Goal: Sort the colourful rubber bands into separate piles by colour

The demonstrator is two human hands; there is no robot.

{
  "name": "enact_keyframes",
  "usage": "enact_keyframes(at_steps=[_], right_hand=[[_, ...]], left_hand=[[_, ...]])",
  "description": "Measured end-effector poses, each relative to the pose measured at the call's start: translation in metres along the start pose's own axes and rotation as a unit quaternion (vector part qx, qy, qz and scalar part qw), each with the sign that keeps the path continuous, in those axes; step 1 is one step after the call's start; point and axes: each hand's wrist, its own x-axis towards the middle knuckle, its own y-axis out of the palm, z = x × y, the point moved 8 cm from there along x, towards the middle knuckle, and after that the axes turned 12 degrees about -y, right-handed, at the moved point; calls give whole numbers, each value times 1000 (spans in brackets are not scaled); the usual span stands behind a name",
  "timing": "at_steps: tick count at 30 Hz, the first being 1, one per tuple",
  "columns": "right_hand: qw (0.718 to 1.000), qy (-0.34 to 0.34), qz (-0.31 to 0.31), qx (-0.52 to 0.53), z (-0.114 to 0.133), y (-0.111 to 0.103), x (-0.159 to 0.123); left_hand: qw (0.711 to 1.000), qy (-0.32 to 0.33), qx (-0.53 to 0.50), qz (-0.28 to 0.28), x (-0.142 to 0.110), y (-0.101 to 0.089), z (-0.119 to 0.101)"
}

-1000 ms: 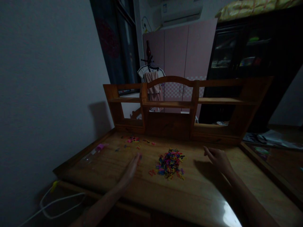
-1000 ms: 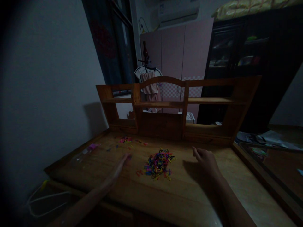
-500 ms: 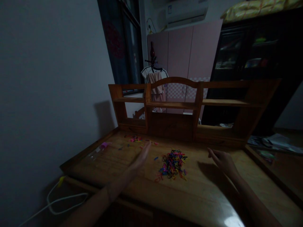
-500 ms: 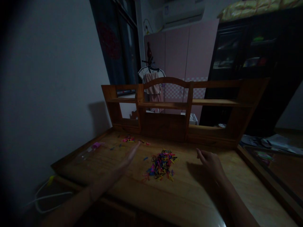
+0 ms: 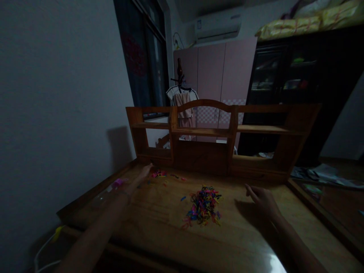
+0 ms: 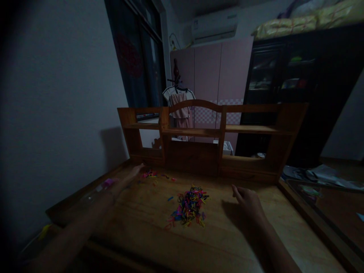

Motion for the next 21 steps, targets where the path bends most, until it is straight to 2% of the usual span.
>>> enact_keyframes(at_steps=[5, 9, 16, 21], right_hand=[[1000, -2, -2, 11, 0, 2, 0], [1000, -3, -1, 5, -2, 3, 1], [1000, -6, 11, 5, 1, 3, 2], [1000, -1, 5, -2, 1, 0, 1]], left_hand=[[994, -37, -24, 100, 13, 45, 17], [984, -45, -43, 165, 3, 76, 22], [957, -31, -88, 275, -49, 147, 18], [944, -10, -104, 314, -107, 205, 6]])
